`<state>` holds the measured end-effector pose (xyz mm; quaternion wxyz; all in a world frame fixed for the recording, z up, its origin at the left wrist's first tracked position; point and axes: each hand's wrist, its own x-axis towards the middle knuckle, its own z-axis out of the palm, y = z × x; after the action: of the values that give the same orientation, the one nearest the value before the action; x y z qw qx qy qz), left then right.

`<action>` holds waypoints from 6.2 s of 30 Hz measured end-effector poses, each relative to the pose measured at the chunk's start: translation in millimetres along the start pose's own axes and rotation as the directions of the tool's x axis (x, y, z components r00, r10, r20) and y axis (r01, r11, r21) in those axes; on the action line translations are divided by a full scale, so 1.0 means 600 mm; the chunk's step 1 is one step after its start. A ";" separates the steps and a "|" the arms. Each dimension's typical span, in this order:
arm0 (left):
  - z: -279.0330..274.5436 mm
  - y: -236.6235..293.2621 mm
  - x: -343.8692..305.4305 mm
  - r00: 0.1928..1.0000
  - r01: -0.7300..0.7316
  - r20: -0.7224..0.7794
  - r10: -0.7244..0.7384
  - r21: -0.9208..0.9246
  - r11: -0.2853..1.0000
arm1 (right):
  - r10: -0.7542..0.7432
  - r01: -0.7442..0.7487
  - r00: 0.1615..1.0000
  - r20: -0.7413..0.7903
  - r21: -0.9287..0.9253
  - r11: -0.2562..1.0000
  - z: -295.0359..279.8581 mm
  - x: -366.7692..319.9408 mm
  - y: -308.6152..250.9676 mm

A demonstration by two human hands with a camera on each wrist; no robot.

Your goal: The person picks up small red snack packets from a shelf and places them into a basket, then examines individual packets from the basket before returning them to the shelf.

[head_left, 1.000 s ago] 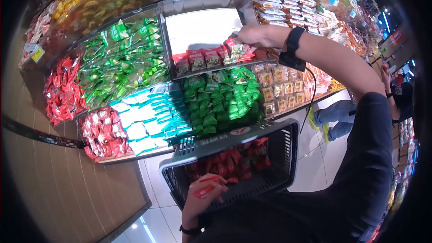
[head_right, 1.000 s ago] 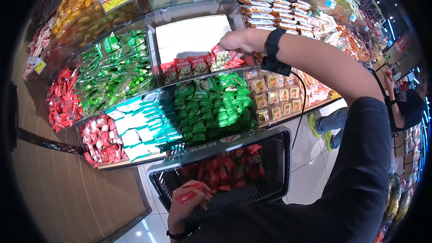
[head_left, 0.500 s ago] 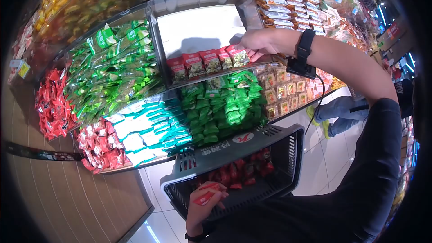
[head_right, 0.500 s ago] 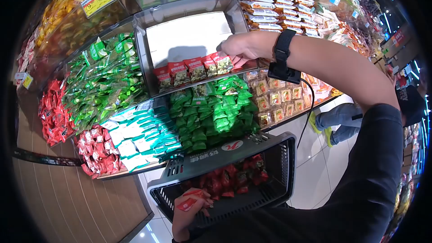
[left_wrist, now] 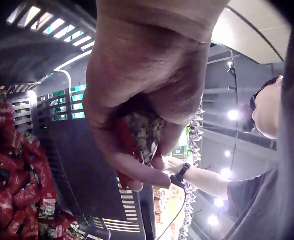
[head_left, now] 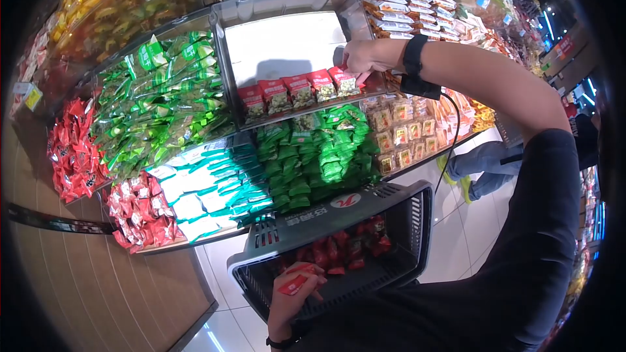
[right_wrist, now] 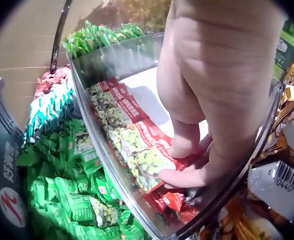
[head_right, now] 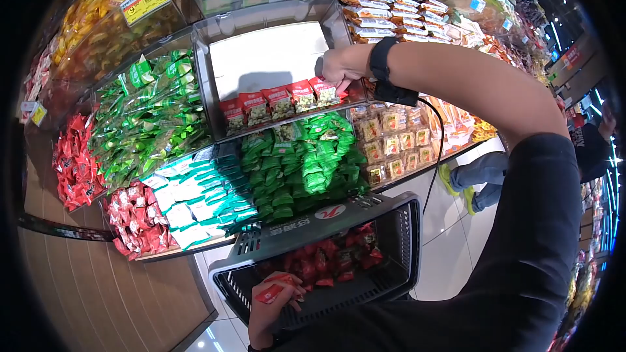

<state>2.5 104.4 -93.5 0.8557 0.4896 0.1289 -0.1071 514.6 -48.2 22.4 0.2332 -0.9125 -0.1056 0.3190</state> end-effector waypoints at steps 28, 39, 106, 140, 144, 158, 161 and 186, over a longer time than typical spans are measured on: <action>0.103 -0.008 0.026 0.988 0.041 0.144 -0.055 0.103 0.994 | -0.571 0.577 0.663 -0.485 -0.155 0.802 0.332 -0.566 0.256; 0.020 -0.194 0.097 0.945 0.301 -0.178 -0.275 0.143 0.943 | 0.082 0.240 0.675 -0.733 0.323 0.916 0.562 -0.593 0.494; 0.331 0.375 0.130 0.962 -0.274 0.249 0.117 0.846 0.458 | -0.708 0.874 0.476 -0.522 0.193 0.446 0.114 -0.514 0.096; 0.194 0.404 0.534 0.860 -0.493 0.439 -0.261 0.581 -0.648 | -0.762 0.484 0.622 0.180 -0.853 0.193 -0.004 -0.108 -0.028; 0.188 0.402 0.527 0.839 -0.514 0.475 -0.266 0.532 -0.672 | -0.759 0.464 0.624 0.184 -0.870 0.170 0.001 -0.087 -0.021; 0.192 0.434 0.496 0.935 -0.351 0.254 -0.249 0.547 -0.760 | -0.830 0.707 0.539 0.139 -0.611 0.357 0.023 -0.066 0.011; 0.180 0.419 0.496 0.910 -0.408 0.311 -0.275 0.557 -0.723 | -0.763 0.672 0.613 0.205 -0.644 0.367 0.016 -0.073 -0.004; 0.136 0.478 0.483 0.818 -0.539 0.523 -0.238 0.557 -0.632 | -0.715 0.715 0.623 0.317 -0.602 0.355 -0.003 -0.059 -0.001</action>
<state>374.2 160.1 84.2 -0.0654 0.9356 -0.3362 -0.0855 488.1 -60.5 42.7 -0.0031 -0.7907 -0.5999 0.1226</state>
